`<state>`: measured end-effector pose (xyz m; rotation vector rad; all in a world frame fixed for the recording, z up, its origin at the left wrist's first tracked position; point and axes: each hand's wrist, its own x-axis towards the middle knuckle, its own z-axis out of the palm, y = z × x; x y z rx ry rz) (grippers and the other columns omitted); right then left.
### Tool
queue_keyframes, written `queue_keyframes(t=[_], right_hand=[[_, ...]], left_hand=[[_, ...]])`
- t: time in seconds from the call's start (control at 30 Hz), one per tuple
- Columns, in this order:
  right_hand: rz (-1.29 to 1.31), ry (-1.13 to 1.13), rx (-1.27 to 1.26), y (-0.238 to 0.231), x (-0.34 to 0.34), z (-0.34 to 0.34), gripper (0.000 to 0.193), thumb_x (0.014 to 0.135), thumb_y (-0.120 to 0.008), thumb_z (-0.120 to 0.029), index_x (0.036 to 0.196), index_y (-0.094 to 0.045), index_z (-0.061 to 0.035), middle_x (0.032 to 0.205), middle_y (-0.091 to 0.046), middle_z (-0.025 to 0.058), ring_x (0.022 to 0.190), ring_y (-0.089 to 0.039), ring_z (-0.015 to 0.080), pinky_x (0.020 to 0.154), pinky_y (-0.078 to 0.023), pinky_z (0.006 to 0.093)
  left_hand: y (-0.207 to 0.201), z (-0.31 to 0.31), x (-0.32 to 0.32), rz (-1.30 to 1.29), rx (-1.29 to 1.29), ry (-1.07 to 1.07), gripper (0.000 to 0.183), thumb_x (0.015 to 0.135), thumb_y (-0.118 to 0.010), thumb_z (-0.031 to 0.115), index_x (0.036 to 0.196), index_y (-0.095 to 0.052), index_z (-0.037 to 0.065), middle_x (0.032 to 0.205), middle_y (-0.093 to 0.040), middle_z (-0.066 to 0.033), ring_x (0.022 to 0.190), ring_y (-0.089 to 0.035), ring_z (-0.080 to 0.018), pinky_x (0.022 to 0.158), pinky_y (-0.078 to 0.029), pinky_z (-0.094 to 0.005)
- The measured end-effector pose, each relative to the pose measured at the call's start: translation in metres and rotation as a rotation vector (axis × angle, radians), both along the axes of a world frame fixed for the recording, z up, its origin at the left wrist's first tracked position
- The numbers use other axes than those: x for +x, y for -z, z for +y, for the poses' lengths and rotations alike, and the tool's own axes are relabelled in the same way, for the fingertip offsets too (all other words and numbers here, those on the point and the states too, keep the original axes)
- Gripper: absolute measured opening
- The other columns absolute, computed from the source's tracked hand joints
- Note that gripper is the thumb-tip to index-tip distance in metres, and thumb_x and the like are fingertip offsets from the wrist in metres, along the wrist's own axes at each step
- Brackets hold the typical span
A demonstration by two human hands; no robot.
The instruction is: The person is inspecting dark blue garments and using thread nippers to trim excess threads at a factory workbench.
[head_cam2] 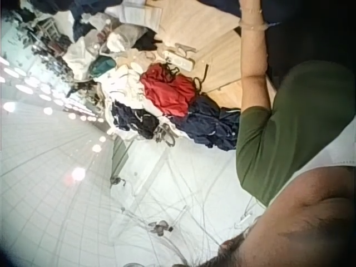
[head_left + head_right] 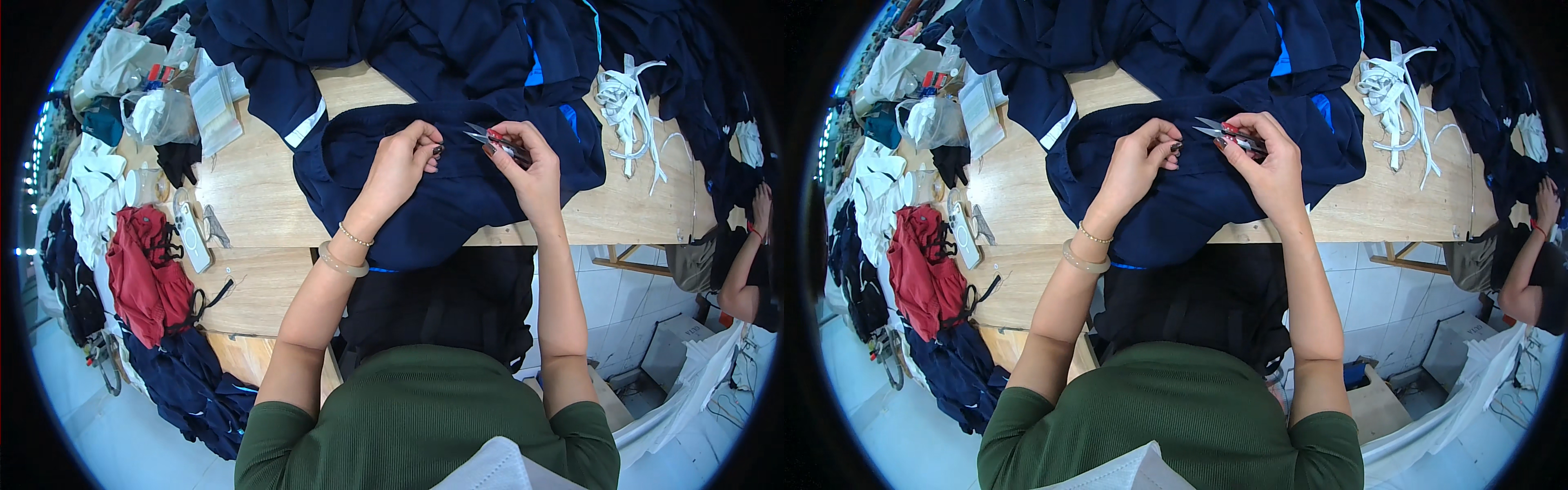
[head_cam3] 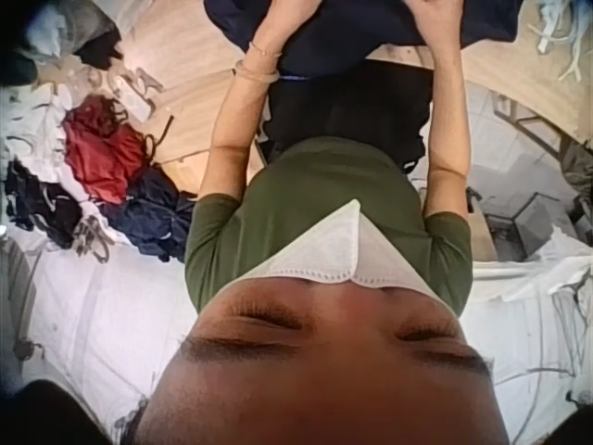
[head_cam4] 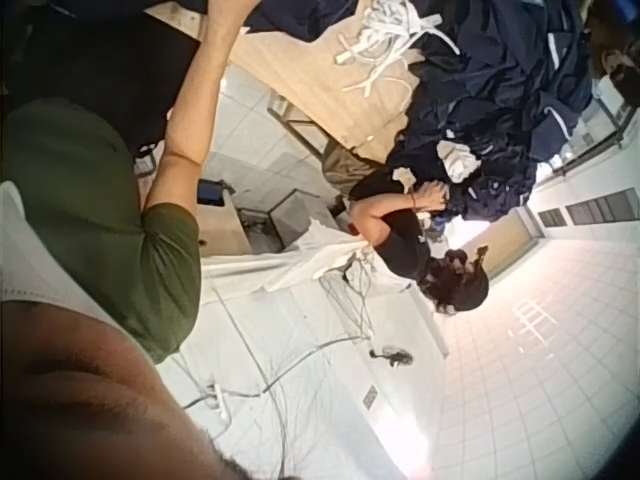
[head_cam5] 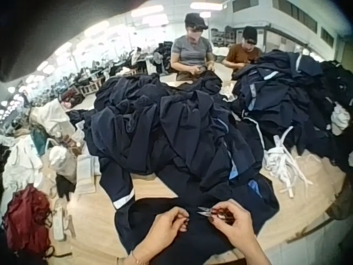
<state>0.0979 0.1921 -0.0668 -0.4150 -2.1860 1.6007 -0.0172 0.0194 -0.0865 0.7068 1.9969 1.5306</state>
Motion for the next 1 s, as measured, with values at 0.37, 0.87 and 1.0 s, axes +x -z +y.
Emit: queue_keyframes(t=[0.37,0.87,1.0], right_hand=[[0.023,-0.004,0.061,-0.001,-0.005,-0.005,0.021,0.079,-0.073,-0.006,0.098,-0.065,0.0012,0.090,-0.064,0.0057,0.083,-0.063,0.0129,0.077,-0.048,0.0247],[0.060,-0.078,0.736,0.002,-0.007,-0.004,0.016,0.076,-0.073,-0.008,0.090,-0.067,-0.0047,0.084,-0.058,0.0041,0.080,-0.057,0.0207,0.067,-0.050,0.0311],[0.046,-0.101,0.848,-0.001,-0.011,-0.007,0.017,0.076,-0.073,-0.008,0.091,-0.066,-0.0048,0.087,-0.058,0.0032,0.083,-0.057,0.0197,0.067,-0.051,0.0300]], left_hand=[[-0.005,-0.003,0.001,0.535,-0.183,0.093,0.003,0.088,-0.061,-0.002,0.089,-0.061,-0.004,0.076,-0.059,-0.0101,0.069,-0.064,-0.0176,0.061,-0.050,-0.0282],[-0.003,0.006,-0.008,0.329,-0.138,0.067,0.008,0.094,-0.051,0.000,0.095,-0.058,-0.004,0.082,-0.067,-0.0112,0.072,-0.067,-0.0167,0.065,-0.056,-0.0269],[-0.002,0.005,-0.008,0.349,-0.137,0.063,0.008,0.095,-0.052,0.001,0.096,-0.059,-0.004,0.080,-0.067,-0.0115,0.072,-0.067,-0.0173,0.065,-0.056,-0.0274]])
